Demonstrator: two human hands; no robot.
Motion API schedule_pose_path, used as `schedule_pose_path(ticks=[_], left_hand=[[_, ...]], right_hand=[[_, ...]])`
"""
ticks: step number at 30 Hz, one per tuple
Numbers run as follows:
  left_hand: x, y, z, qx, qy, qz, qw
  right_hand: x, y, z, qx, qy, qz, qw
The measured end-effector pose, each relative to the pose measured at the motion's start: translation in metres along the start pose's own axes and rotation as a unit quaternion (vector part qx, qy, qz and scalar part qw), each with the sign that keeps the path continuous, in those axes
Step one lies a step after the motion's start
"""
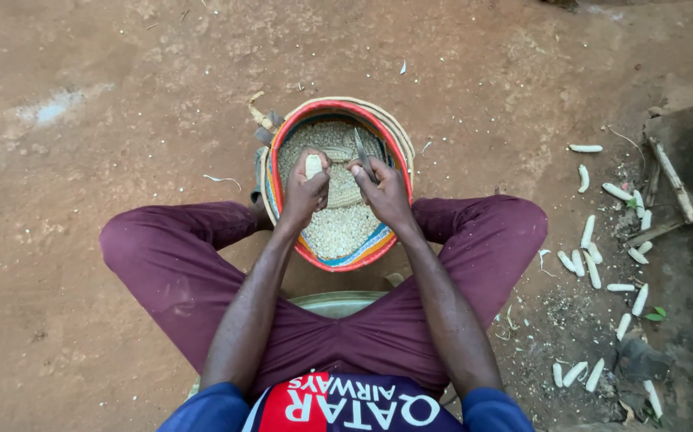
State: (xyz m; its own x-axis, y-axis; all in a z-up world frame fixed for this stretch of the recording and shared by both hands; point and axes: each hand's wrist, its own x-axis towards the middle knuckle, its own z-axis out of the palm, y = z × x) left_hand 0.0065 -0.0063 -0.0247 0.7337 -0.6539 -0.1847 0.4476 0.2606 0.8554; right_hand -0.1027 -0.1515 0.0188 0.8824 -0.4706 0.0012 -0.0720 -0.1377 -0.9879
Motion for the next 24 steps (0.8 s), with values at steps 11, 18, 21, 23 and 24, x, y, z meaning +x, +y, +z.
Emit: schedule_pose_path(ticks=[11, 18, 21, 23, 24], left_hand=[[0.002, 0.011, 0.004, -0.048, -0.032, 0.001, 0.998], [-0.007, 0.022, 0.011, -0.045, -0.063, -0.028, 0.997], [-0.006, 0.021, 0.012, -0.04, -0.063, -0.039, 0.996], [0.0, 0.003, 0.001, -0.031, -0.054, -0.037, 0.997], [0.002, -0.006, -0.005, -0.022, -0.045, -0.035, 0.998]], right_hand=[[0.001, -0.009, 0.0, 0.006, -0.005, -0.008, 1.0], [0.0, -0.016, 0.002, -0.008, -0.003, -0.008, 1.0], [0.0, -0.012, 0.002, -0.012, -0.008, -0.008, 1.0], [0.001, -0.01, 0.001, -0.012, -0.006, -0.008, 1.0], [0.001, -0.01, 0.001, -0.011, -0.005, -0.006, 1.0]])
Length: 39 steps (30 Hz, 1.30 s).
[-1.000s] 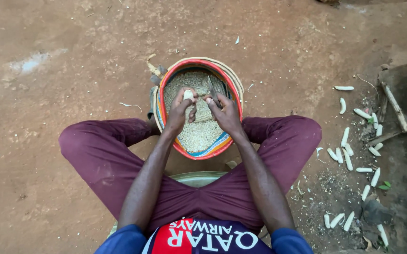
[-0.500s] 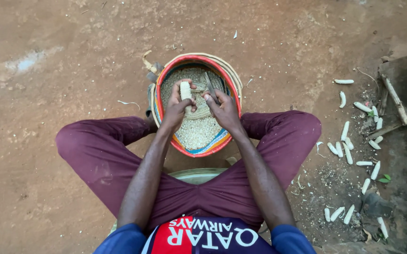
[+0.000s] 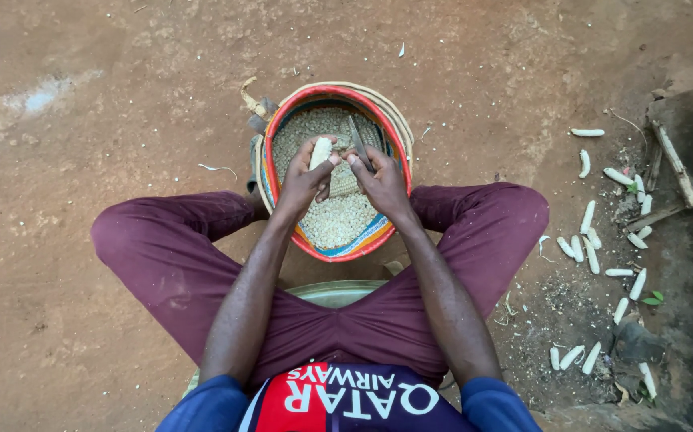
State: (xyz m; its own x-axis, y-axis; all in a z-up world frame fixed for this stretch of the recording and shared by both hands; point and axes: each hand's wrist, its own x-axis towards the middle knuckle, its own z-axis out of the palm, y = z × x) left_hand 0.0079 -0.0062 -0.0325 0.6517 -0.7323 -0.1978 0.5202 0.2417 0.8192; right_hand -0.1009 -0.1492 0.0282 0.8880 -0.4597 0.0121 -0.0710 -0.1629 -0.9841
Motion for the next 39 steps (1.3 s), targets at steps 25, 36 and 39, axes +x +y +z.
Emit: schedule_pose_path(ticks=[25, 36, 39], left_hand=[[0.0, 0.009, 0.002, -0.031, -0.028, 0.007, 0.999], [-0.014, 0.023, 0.043, 0.039, 0.116, 0.068, 0.99], [-0.017, 0.033, 0.061, -0.023, 0.158, 0.076, 0.984]], right_hand=[[0.0, -0.002, 0.0, 0.0, -0.001, -0.011, 1.0], [-0.021, -0.027, 0.048, 0.003, 0.014, 0.032, 0.999], [-0.02, -0.024, 0.048, 0.0, 0.024, 0.016, 1.0]])
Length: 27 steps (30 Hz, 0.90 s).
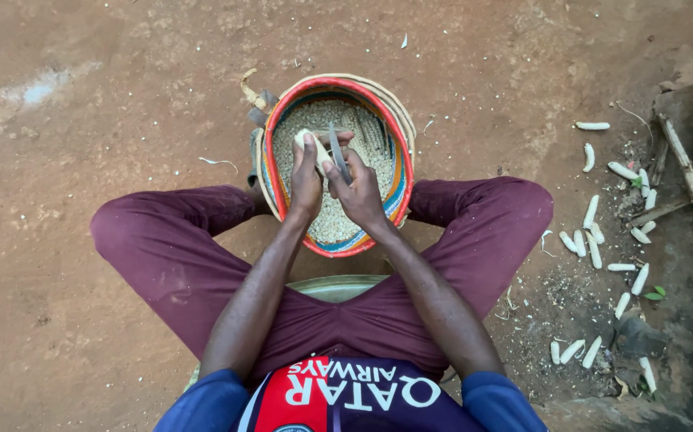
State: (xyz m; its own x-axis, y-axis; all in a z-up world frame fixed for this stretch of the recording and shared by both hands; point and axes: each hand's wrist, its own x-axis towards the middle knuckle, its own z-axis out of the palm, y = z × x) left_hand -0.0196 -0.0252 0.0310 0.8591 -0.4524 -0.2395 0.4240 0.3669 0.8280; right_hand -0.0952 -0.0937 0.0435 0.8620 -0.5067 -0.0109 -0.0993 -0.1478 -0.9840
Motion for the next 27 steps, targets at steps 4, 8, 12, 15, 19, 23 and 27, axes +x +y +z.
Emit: schedule_pose_path(ticks=[4, 8, 12, 15, 19, 23, 27], left_hand=[[0.006, -0.036, -0.023, -0.011, -0.043, 0.049, 0.998], [0.008, -0.028, -0.024, 0.017, -0.063, 0.077, 0.995], [0.01, -0.03, -0.022, 0.009, -0.097, 0.079, 0.992], [0.007, -0.033, -0.026, 0.074, -0.039, 0.055, 0.995], [0.018, -0.011, -0.034, 0.144, -0.042, 0.052, 0.987], [0.021, 0.004, -0.046, 0.188, -0.09, -0.028, 0.978], [0.01, 0.016, -0.042, 0.169, -0.273, -0.165, 0.932]], right_hand=[[0.004, 0.028, -0.001, -0.007, -0.006, -0.032, 0.999], [0.002, 0.037, 0.0, 0.007, 0.002, -0.015, 1.0], [0.006, 0.033, -0.003, 0.125, 0.015, 0.051, 0.991], [0.004, 0.036, -0.004, 0.149, 0.013, 0.076, 0.986], [0.012, 0.039, -0.008, 0.154, 0.022, 0.074, 0.985], [0.018, 0.035, -0.023, 0.154, 0.099, 0.068, 0.981], [0.026, 0.053, -0.028, 0.207, 0.085, 0.033, 0.974]])
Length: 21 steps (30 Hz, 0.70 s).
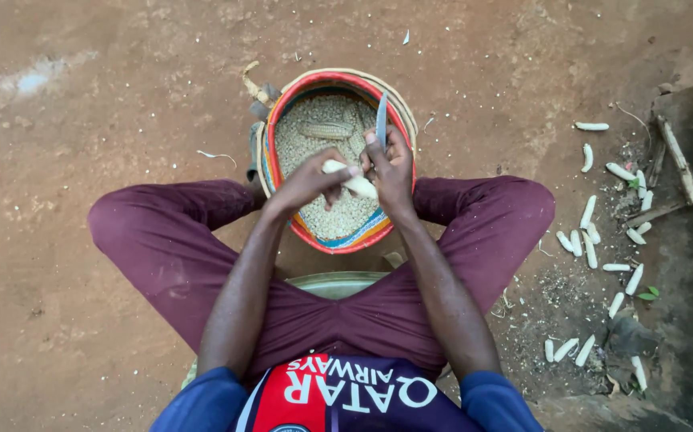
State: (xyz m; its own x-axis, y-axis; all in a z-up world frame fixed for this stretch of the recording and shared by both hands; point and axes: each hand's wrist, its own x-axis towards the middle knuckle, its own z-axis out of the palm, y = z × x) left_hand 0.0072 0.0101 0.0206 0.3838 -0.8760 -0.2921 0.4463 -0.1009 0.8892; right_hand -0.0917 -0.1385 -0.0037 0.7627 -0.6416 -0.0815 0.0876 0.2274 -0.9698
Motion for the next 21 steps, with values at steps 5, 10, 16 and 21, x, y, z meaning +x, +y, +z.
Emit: schedule_pose_path(ticks=[5, 10, 16, 21], left_hand=[[0.012, -0.017, -0.002, -0.084, 0.065, 0.029, 0.994], [0.016, -0.011, -0.003, -0.164, 0.179, 0.073, 0.967], [0.004, -0.003, 0.01, -0.078, 0.174, 0.049, 0.98], [-0.012, -0.006, 0.006, 0.047, 0.215, 0.038, 0.975]], right_hand=[[-0.003, -0.037, -0.002, -0.081, 0.028, -0.078, 0.993], [-0.007, -0.034, -0.001, -0.24, 0.019, -0.154, 0.958], [-0.017, 0.006, 0.007, -0.429, -0.082, -0.158, 0.885], [-0.016, 0.02, 0.011, -0.541, -0.132, -0.159, 0.815]])
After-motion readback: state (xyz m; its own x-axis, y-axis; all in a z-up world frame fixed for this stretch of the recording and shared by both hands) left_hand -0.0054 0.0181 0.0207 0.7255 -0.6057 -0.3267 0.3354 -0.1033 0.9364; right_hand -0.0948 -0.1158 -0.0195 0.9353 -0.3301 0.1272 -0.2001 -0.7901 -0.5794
